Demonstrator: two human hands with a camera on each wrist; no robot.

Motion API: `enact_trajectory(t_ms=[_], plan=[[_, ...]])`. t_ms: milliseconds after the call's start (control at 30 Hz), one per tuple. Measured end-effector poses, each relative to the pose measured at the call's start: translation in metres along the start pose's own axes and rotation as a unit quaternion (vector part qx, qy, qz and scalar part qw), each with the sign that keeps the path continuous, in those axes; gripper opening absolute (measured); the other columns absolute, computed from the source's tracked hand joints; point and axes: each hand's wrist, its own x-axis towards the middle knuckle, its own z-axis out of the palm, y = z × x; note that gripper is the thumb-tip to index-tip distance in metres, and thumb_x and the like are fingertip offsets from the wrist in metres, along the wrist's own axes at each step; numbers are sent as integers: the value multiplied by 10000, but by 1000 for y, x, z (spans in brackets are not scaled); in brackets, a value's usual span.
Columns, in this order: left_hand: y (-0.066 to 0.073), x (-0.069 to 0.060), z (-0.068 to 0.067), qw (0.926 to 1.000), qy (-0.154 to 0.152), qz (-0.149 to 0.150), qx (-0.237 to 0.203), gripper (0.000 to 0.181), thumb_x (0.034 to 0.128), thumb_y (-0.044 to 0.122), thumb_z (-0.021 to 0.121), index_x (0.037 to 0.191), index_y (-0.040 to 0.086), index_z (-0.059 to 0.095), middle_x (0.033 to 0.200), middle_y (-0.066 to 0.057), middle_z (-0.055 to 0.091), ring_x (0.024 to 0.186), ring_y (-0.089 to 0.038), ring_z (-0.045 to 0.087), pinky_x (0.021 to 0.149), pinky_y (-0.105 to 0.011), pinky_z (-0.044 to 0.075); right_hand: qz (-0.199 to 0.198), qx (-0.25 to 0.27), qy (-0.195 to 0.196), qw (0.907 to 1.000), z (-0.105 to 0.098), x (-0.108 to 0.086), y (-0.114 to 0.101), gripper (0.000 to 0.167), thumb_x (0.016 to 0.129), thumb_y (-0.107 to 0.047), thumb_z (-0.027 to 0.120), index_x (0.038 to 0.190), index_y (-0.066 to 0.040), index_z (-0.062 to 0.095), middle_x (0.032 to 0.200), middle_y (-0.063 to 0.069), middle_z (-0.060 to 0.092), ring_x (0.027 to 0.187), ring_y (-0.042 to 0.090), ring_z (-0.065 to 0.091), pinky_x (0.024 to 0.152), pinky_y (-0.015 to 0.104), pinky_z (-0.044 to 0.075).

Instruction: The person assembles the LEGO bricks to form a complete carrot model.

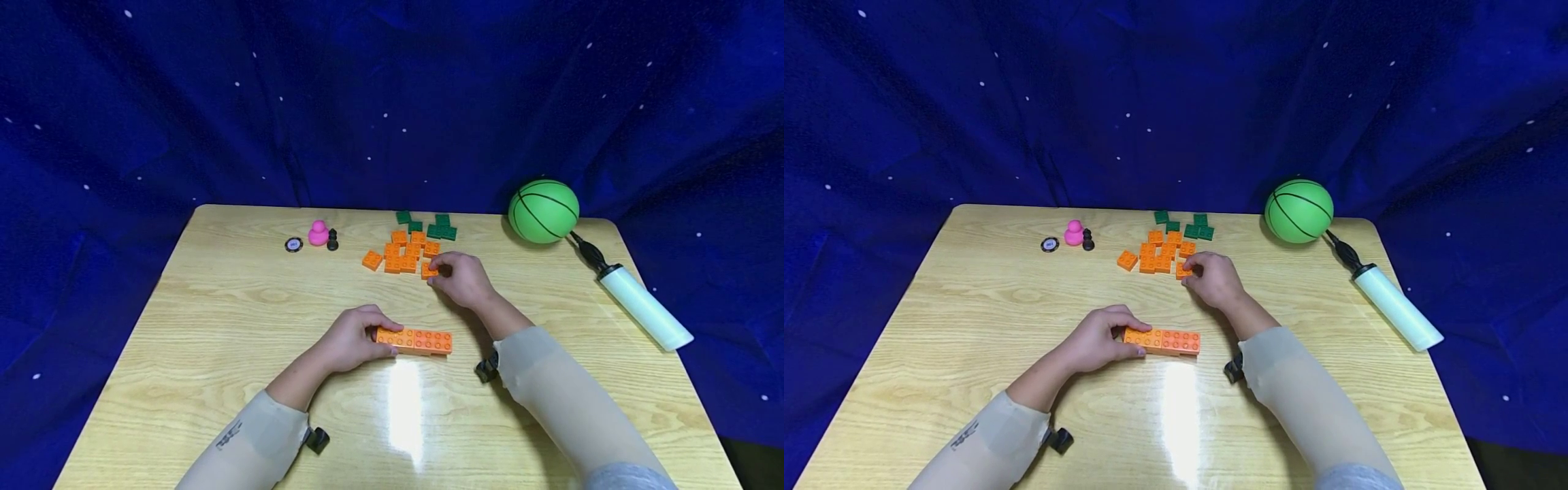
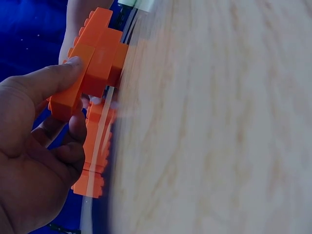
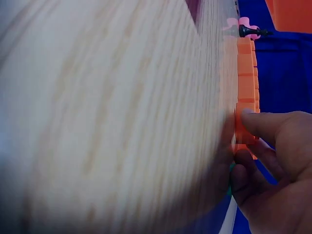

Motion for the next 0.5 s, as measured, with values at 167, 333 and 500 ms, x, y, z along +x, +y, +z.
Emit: enact_trajectory(t_ms=[167,333,500], plan=[[-1,-1,1,10000,0,18,-35,346,819,207,913,1144,255,803,926,105,642,757,-134,549,650,-286,483,72,187,-61,9998,-1,-3,3,168,930,-200,804,1075,-128,757,1264,78,704,1091,267,652,932,429,538],[-1,-1,1,10000,-6,53,-73,348,817,200,914,1142,255,803,928,110,643,752,-138,555,649,-292,490,78,189,-43,9998,-3,-8,8,186,929,-215,804,1089,-133,754,1136,57,711,944,238,609,840,407,510],[-1,1,0,10000,-22,35,0,339,826,218,908,1140,281,798,926,128,639,762,-126,555,660,-301,499,70,248,53,9997,-7,-13,11,196,915,-220,822,1080,-141,753,1036,24,706,861,224,581,763,378,486]])
